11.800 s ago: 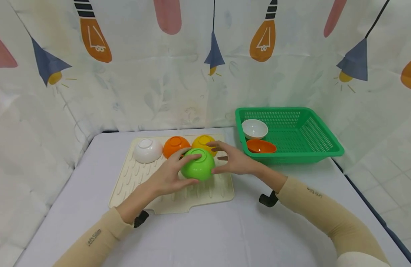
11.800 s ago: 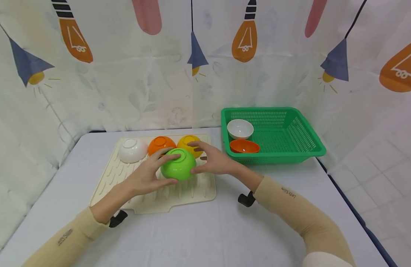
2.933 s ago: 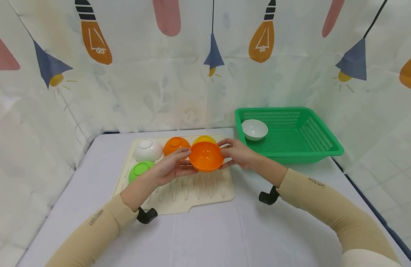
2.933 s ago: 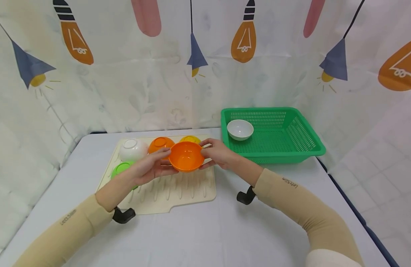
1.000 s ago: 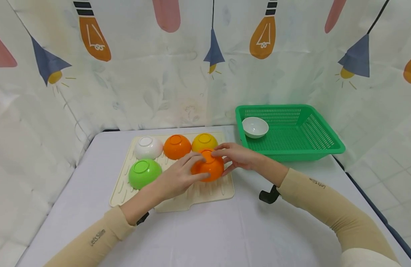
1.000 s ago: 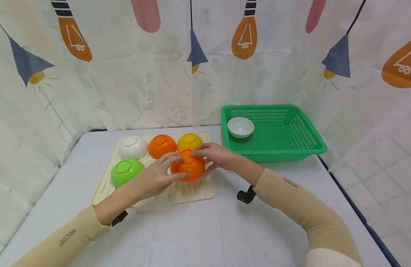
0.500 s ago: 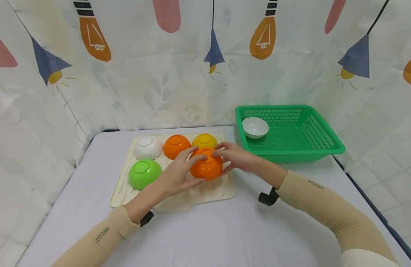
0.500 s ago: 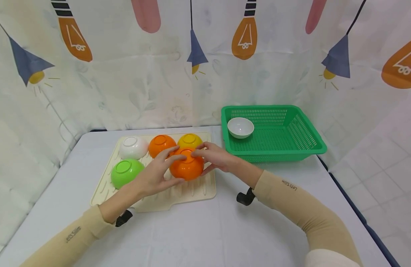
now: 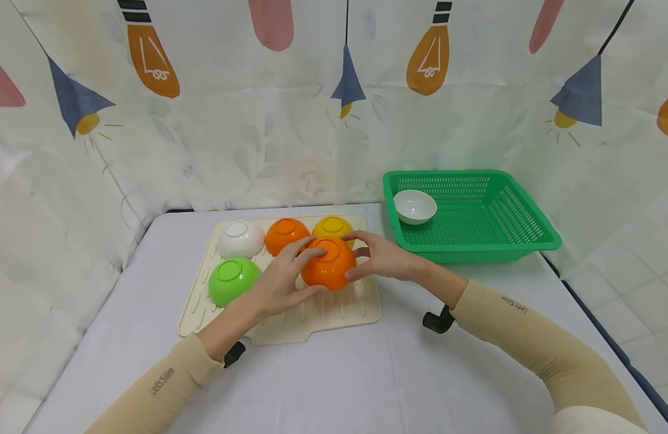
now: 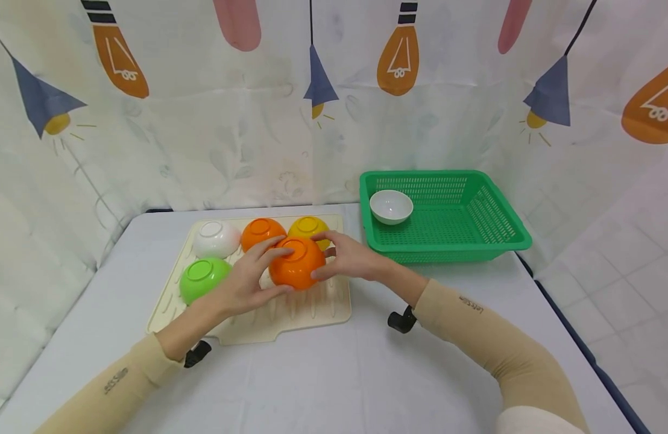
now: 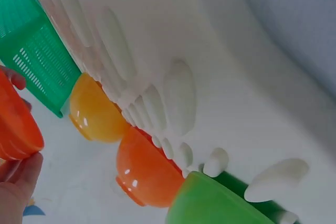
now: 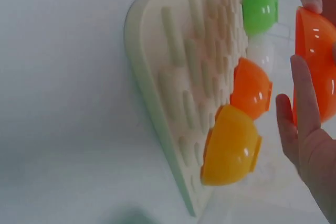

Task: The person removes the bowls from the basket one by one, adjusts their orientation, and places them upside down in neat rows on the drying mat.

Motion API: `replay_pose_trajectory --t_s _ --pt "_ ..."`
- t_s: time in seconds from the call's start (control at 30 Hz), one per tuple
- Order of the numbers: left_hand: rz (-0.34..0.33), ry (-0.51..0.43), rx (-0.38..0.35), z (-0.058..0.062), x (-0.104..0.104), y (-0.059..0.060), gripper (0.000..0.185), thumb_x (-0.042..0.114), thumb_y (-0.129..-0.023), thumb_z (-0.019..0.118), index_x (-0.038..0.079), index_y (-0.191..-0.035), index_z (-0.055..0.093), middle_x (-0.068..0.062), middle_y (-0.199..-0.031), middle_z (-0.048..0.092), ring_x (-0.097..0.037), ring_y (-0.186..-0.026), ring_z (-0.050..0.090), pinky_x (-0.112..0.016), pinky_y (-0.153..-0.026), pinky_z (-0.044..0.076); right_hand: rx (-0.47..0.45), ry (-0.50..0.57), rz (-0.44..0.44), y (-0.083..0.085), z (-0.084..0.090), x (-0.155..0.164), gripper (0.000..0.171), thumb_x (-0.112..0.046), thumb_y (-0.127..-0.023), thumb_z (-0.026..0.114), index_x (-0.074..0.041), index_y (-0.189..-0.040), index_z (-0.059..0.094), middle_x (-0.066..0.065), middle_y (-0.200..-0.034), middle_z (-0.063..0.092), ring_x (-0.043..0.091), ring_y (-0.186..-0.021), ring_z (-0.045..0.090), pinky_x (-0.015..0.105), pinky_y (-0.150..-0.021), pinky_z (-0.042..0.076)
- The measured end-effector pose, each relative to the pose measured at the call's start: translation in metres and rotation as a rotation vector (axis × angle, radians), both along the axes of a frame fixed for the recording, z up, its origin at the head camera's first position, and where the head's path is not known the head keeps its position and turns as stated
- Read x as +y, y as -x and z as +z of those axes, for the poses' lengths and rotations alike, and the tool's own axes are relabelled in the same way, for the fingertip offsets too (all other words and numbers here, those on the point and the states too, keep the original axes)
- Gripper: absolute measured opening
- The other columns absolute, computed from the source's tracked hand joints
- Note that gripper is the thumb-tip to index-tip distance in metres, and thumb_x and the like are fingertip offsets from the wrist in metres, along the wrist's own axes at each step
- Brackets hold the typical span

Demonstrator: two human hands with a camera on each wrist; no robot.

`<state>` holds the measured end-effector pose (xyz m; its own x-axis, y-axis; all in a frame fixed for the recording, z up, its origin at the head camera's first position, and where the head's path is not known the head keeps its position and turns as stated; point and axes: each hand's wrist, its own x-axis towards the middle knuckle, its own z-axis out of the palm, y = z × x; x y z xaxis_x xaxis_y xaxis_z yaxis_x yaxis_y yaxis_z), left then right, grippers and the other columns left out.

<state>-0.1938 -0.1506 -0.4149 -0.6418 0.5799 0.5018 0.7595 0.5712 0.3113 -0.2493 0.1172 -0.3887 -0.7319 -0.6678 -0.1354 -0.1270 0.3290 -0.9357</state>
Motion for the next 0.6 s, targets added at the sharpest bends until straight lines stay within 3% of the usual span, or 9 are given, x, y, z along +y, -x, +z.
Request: replay_pose_trajectory --t_s 0.13,0.27,0.4,0.6 --pt "-0.029 -0.038 0.025 -0.002 -0.005 0.000 0.069 0.027 -0.080 0.091 0.009 -0.136 0.055 -0.026 -0.149 0.045 -0.044 -0.135 0.045 -0.060 -0.105 0.045 0.268 0.006 0.051 -0.002 -0.004 -0.002 0.079 -0.020 -0.086 0.086 -0.006 -0.150 0.041 0.008 -0.148 0.047 0.030 -0.127 0.054 0.036 -0.095 0.056" --pt "-0.062 -0.058 0.064 -0.004 -0.009 0.001 0.065 0.032 -0.083 0.088 0.008 -0.134 0.055 -0.026 -0.147 0.045 -0.044 -0.133 0.047 -0.060 -0.104 0.046 0.464 0.032 0.108 -0.002 -0.005 -0.002 0.081 -0.019 -0.084 0.088 -0.006 -0.150 0.043 0.006 -0.144 0.052 0.027 -0.129 0.052 0.039 -0.091 0.058" --pt "-0.081 -0.071 0.086 -0.002 -0.011 0.002 0.061 0.046 -0.090 0.079 0.007 -0.132 0.055 -0.025 -0.147 0.047 -0.044 -0.133 0.048 -0.059 -0.104 0.046 0.611 0.017 0.151 -0.002 -0.005 -0.001 0.082 -0.021 -0.082 0.090 -0.008 -0.150 0.048 0.005 -0.145 0.053 0.023 -0.131 0.050 0.045 -0.099 0.054" --pt "-0.074 -0.062 0.068 -0.003 -0.017 0.002 0.063 0.055 -0.094 0.069 0.003 -0.127 0.056 -0.025 -0.145 0.048 -0.044 -0.132 0.049 -0.057 -0.105 0.046 0.750 0.007 0.182 0.000 -0.012 -0.008 0.078 -0.025 -0.082 0.090 -0.008 -0.148 0.051 0.006 -0.149 0.049 0.022 -0.134 0.047 0.041 -0.106 0.049"
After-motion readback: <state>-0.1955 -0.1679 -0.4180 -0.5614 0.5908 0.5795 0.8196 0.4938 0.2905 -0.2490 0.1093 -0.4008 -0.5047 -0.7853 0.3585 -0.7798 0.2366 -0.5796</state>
